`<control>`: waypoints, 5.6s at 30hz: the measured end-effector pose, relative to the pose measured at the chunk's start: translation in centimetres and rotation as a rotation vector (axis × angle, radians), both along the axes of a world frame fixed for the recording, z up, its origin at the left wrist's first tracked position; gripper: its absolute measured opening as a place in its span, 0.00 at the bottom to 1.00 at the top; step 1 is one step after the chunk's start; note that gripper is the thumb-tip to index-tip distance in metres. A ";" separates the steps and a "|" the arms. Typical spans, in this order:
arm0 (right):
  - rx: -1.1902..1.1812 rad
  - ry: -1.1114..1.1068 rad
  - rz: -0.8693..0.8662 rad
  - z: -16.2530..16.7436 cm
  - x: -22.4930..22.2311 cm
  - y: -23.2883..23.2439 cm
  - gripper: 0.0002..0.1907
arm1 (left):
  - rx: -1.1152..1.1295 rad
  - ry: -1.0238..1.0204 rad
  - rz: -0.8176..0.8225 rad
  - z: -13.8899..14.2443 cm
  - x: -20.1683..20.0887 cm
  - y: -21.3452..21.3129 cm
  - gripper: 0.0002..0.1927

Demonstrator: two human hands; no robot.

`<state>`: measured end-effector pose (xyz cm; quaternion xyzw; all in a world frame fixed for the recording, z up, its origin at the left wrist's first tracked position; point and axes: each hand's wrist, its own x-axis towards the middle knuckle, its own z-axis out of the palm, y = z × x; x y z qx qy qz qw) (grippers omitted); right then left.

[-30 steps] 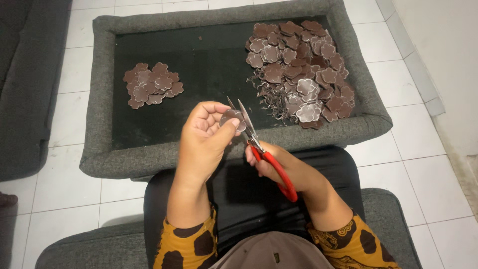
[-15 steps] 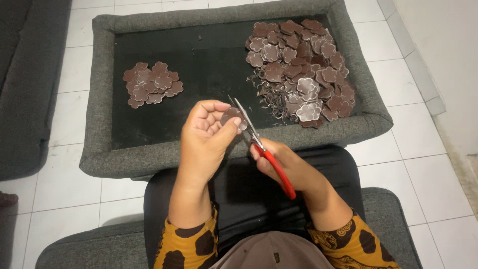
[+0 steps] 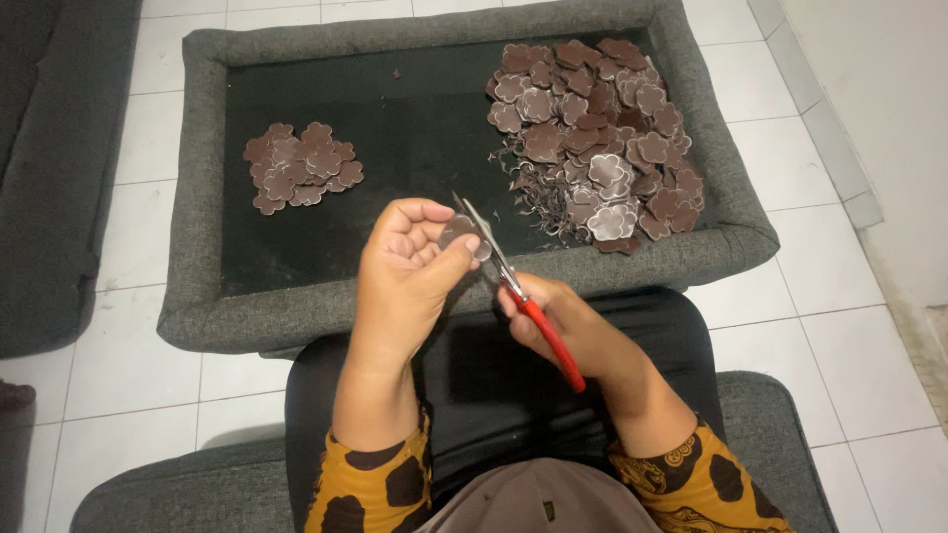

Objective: The person sits at a low table holding a flower-shaped fabric piece in one hand and red-handled scissors in the other, trimming excess material from the edges of each piece. Trimmed pieces are placed in a pile on the left side of the table while offcuts accumulate near the untrimmed pile.

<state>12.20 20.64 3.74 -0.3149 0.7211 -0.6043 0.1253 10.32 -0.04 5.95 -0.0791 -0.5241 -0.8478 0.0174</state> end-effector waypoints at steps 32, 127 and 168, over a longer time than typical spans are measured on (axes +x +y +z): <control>-0.084 -0.064 -0.098 -0.9 0.3 -0.3 0.23 | 0.104 -0.178 -0.017 -2.0 -0.5 2.2 0.07; 0.008 -0.194 -0.121 -0.7 0.3 -0.8 0.07 | 0.014 -0.125 0.099 -1.4 -0.7 1.5 0.07; -0.061 -0.175 -0.146 -2.0 0.5 -0.7 0.22 | 0.057 -0.103 0.119 -1.3 -0.6 1.8 0.07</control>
